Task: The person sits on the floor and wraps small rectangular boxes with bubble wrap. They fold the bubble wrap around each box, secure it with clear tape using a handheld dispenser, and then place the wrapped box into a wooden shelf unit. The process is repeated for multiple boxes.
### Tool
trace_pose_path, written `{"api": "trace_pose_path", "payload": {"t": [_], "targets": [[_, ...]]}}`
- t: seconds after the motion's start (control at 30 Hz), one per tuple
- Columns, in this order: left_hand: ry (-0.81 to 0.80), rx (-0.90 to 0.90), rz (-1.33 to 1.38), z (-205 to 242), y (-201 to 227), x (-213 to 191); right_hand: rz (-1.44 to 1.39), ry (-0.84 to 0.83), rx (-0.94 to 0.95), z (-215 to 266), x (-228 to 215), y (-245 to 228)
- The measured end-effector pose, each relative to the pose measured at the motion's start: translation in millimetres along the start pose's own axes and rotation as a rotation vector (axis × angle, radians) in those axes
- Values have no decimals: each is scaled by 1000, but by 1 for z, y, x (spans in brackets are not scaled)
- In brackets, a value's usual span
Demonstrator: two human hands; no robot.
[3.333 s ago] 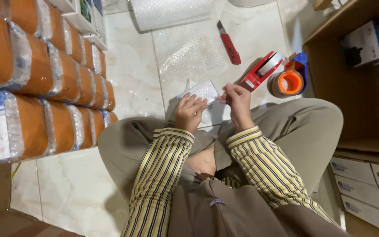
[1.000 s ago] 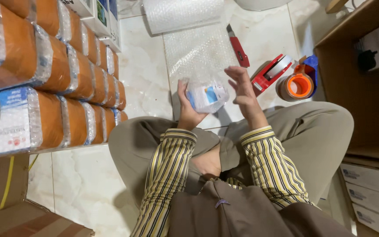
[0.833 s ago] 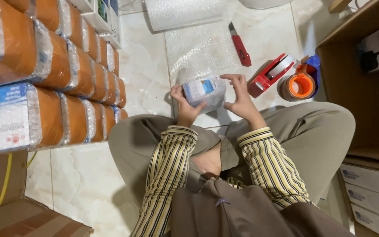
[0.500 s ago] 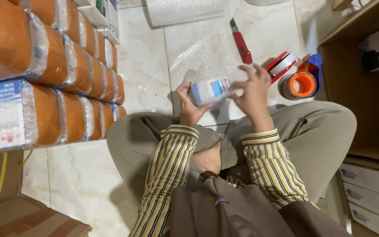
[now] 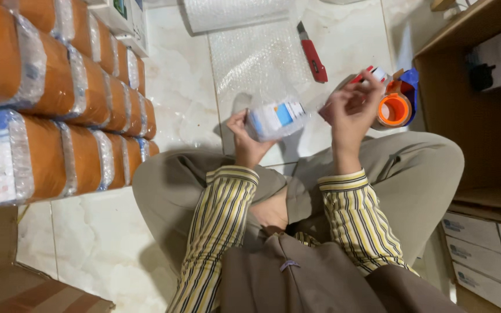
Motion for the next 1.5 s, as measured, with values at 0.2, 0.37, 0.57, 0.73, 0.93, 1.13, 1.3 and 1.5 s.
{"api": "trace_pose_path", "payload": {"t": [0.2, 0.37, 0.57, 0.73, 0.93, 1.13, 1.3, 1.5], "targets": [[88, -117, 72, -6, -11, -8, -256, 63, 309, 17, 32, 70], [46, -185, -29, -11, 3, -11, -41, -323, 269, 42, 57, 83], [-153, -162, -24, -14, 12, -21, 163, -385, 85, 26, 47, 117], [-154, -146, -125, -17, 12, -21, 195, -450, -99, 27, 47, 97], [-161, -153, -141, -23, 4, -23, 277, -489, -141, 23, 49, 96], [-241, -165, -141, -14, -34, -18, 382, -468, -25, 29, 49, 68], [-205, -194, -131, -14, -33, -18, 320, -274, 82, 42, 59, 56], [-174, -218, 1, -20, -23, -16, 43, -98, 481, 48, 67, 68]]}}
Point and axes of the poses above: each hand's wrist, its own z-axis away from the middle knuckle, its own x-axis out of the palm, y = z × x, the point moved 1 cm from there along -z, towards the middle knuckle, and after that the axes turned 12 degrees about x, right-handed, at the moved point
